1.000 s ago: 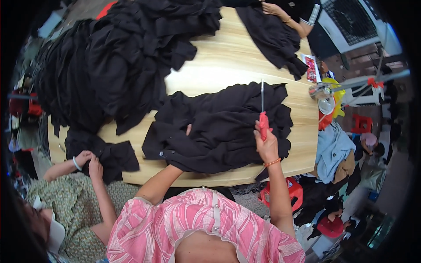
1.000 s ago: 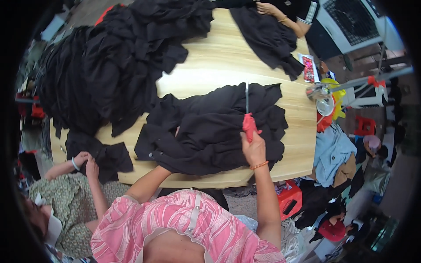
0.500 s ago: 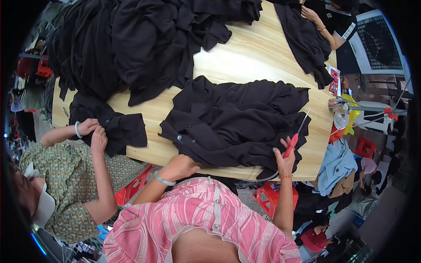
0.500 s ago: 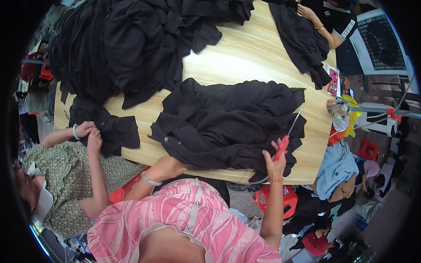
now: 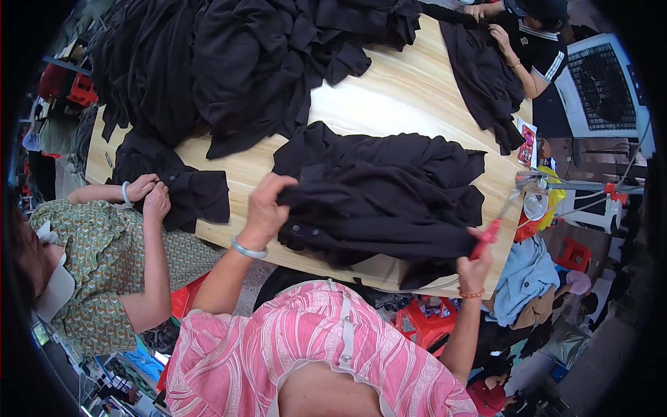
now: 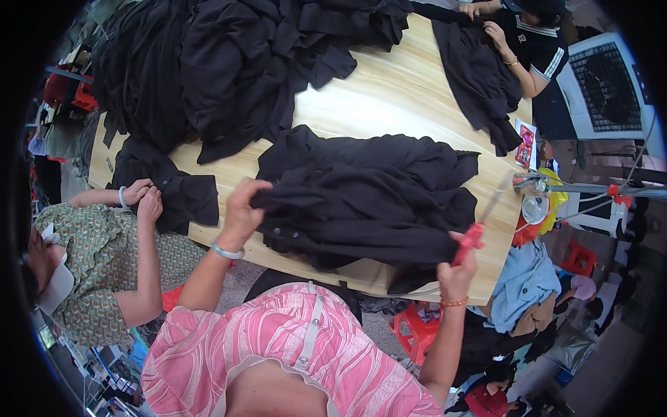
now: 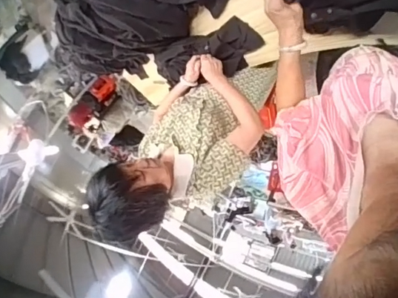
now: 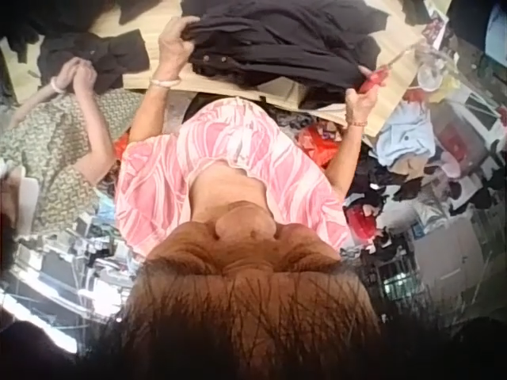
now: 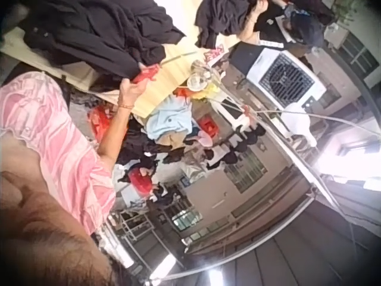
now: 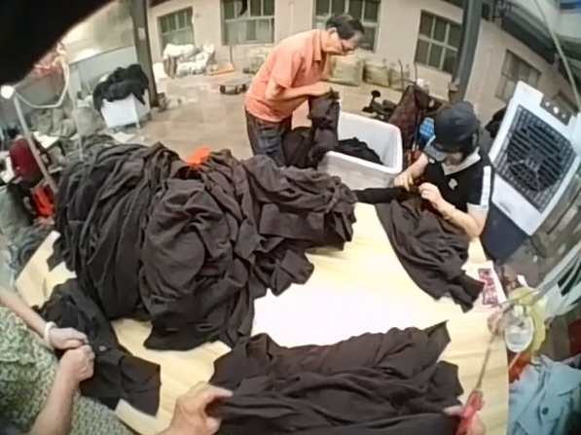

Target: Trimming loose threads from black garments using scissors and sorting them on a table in a workshop.

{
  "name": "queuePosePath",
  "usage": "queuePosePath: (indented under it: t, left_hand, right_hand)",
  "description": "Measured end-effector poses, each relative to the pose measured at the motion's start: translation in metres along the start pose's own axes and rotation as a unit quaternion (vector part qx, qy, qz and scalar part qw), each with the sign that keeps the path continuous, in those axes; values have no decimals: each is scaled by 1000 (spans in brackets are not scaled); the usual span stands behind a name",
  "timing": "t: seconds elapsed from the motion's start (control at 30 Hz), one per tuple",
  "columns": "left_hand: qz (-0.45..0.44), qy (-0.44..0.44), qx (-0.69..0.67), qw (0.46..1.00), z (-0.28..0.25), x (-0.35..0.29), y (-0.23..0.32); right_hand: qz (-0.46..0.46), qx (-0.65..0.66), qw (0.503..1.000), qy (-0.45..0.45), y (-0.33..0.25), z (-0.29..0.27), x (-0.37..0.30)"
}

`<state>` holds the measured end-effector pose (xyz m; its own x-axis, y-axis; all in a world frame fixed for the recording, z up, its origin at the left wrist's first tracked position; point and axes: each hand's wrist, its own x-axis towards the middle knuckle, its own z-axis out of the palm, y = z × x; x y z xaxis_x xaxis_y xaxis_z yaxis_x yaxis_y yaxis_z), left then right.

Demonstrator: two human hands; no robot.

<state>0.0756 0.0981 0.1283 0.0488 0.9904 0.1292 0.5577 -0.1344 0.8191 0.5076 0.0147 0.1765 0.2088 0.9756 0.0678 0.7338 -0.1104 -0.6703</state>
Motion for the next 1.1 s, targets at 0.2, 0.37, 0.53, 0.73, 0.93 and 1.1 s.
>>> queuePosePath:
  t: [0.2, 0.37, 0.53, 0.73, 0.93, 1.1]
  left_hand:
    - [-46, 92, -23, 994, 38, 20, -31]
    - [-158, -34, -109, 981, 64, -25, 6]
    - [74, -189, 173, 964, 64, -69, -6]
    - [133, -116, 138, 974, 53, -78, -34]
    - [206, 131, 139, 960, -11, 5, 45]
    - [202, -63, 200, 957, 12, -9, 11]
  right_hand:
    - [76, -120, 990, -19, 35, -3, 10]
    - [201, -68, 974, -74, 89, 10, -15]
    - [248, 141, 957, -52, 57, -4, 0]
    - [206, 193, 958, -41, 49, -24, 11]
    - [110, 207, 966, 111, 30, -57, 42]
    - [230, 7, 972, -41, 47, -48, 64]
